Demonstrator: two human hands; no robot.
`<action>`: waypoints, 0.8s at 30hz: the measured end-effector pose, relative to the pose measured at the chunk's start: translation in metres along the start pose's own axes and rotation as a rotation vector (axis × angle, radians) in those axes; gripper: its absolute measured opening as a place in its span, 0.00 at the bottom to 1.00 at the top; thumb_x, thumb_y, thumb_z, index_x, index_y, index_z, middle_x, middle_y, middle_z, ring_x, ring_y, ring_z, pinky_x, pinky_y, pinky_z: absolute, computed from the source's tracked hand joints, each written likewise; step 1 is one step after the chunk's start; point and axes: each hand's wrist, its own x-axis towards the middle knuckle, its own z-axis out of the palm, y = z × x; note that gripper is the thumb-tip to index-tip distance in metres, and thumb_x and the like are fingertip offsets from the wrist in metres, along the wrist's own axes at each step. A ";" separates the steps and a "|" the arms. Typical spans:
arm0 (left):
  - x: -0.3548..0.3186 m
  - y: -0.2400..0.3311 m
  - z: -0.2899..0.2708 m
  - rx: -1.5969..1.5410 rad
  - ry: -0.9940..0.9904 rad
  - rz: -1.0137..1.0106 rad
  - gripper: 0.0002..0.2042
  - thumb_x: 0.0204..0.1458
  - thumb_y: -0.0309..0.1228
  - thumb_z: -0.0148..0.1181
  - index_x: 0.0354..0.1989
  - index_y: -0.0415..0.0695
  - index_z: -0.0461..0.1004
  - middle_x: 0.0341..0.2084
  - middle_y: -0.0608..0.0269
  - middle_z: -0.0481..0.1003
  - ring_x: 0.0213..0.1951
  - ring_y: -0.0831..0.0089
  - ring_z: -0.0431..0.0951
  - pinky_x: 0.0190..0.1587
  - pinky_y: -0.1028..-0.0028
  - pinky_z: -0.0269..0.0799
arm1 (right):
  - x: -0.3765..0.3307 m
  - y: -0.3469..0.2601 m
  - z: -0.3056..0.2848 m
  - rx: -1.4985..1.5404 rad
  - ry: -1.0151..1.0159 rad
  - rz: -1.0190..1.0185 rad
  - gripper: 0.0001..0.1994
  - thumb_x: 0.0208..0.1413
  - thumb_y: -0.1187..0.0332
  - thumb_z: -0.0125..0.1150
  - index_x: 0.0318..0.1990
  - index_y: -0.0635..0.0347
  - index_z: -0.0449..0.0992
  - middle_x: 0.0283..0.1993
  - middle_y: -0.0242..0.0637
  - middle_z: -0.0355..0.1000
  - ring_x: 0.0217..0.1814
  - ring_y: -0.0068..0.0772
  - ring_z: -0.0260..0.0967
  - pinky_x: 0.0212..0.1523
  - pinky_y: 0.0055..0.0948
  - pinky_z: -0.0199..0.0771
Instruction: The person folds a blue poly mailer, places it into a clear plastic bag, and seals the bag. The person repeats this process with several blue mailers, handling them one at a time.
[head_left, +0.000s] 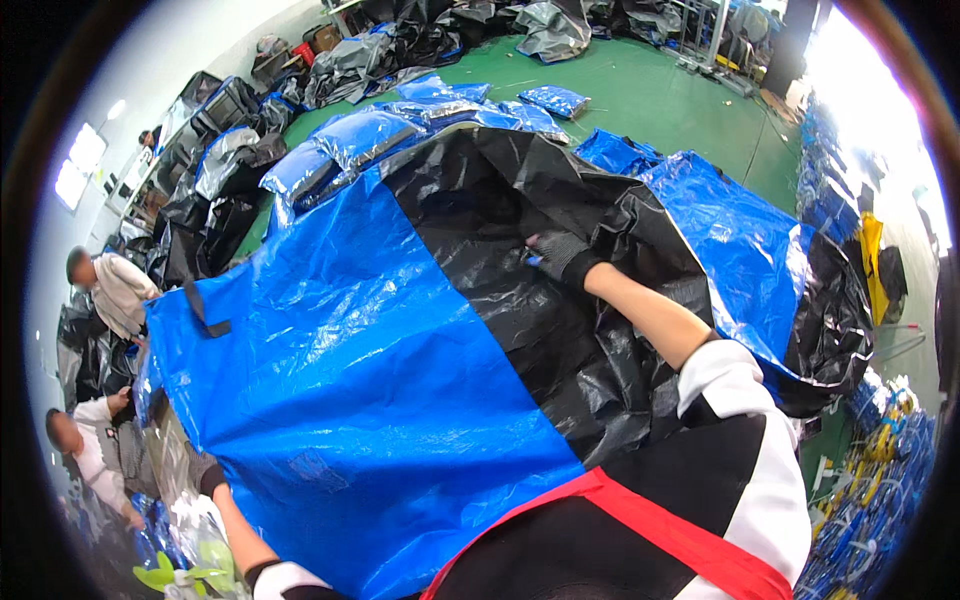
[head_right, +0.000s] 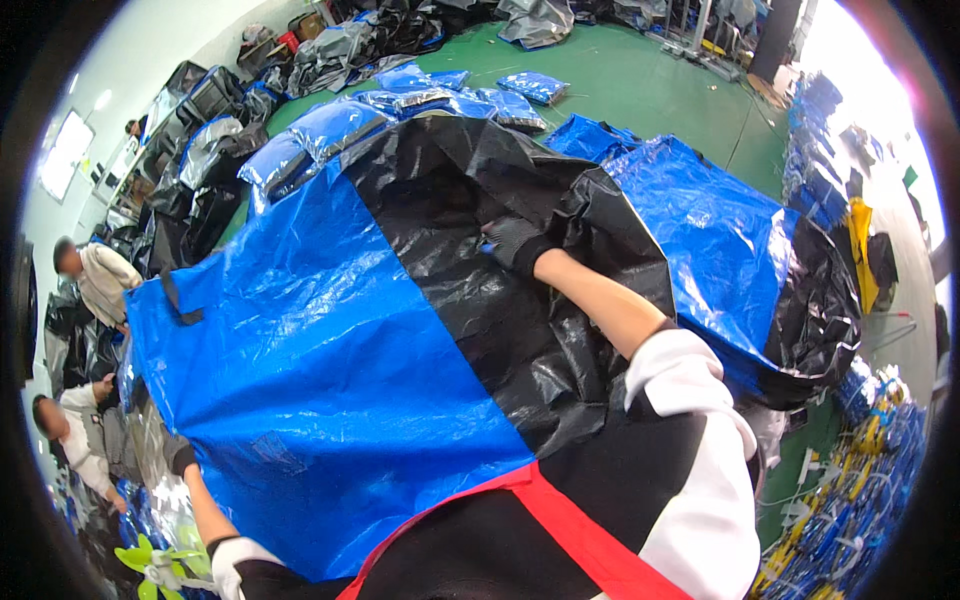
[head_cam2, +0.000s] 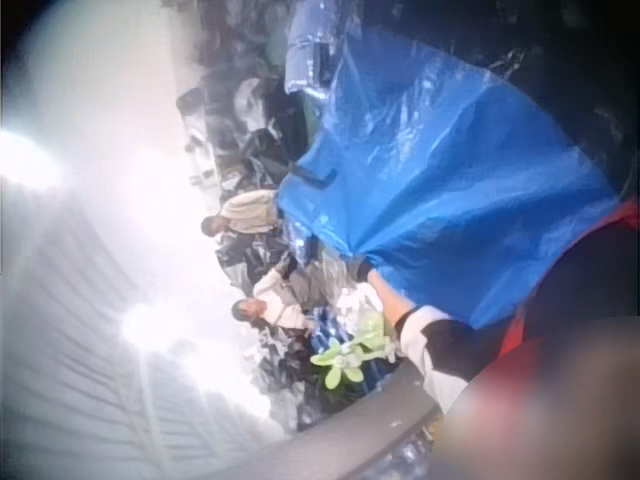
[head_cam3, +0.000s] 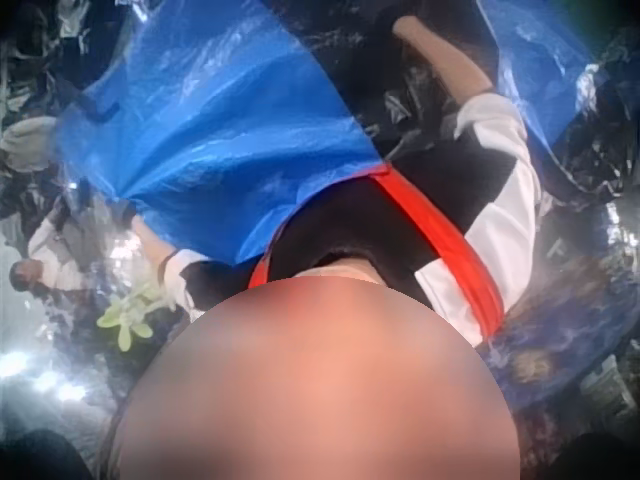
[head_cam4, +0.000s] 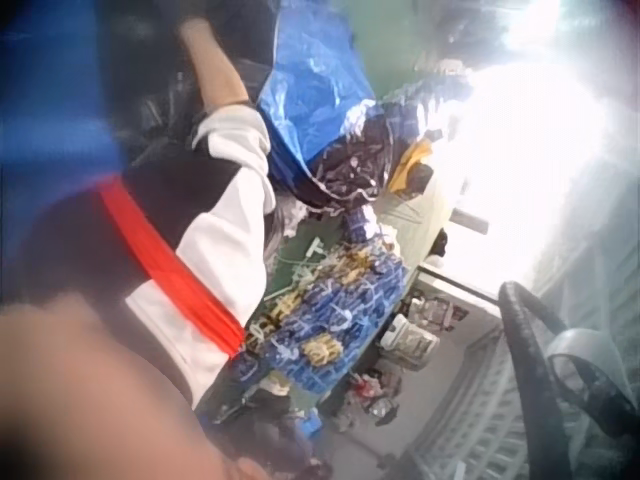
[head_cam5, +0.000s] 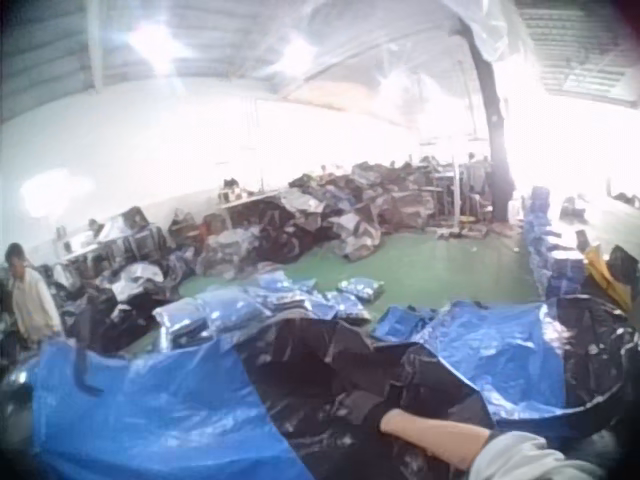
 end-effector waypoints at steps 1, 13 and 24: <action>-0.008 0.022 0.005 -0.088 -0.312 -0.322 0.27 0.58 0.39 0.46 0.68 0.57 0.55 0.42 0.46 0.77 0.38 0.48 0.78 0.38 0.52 0.71 | -0.007 -0.007 -0.005 0.168 -0.028 -0.183 0.24 0.50 0.56 0.60 0.52 0.61 0.73 0.45 0.47 0.74 0.49 0.48 0.71 0.53 0.39 0.69; -0.270 0.474 -0.120 -0.594 -0.142 1.245 0.33 0.54 0.56 0.49 0.67 0.55 0.57 0.67 0.51 0.53 0.69 0.49 0.49 0.67 0.43 0.35 | 0.053 0.043 -0.109 -0.546 -0.201 -0.039 0.15 0.56 0.63 0.47 0.43 0.56 0.79 0.38 0.51 0.77 0.37 0.47 0.78 0.38 0.40 0.76; -0.278 0.546 -0.193 -0.406 -0.360 1.130 0.28 0.56 0.49 0.50 0.64 0.53 0.61 0.63 0.46 0.59 0.66 0.46 0.53 0.66 0.42 0.39 | -0.007 0.112 -0.141 -0.069 -0.046 0.141 0.51 0.45 0.32 0.58 0.61 0.76 0.58 0.54 0.65 0.67 0.55 0.56 0.70 0.57 0.41 0.67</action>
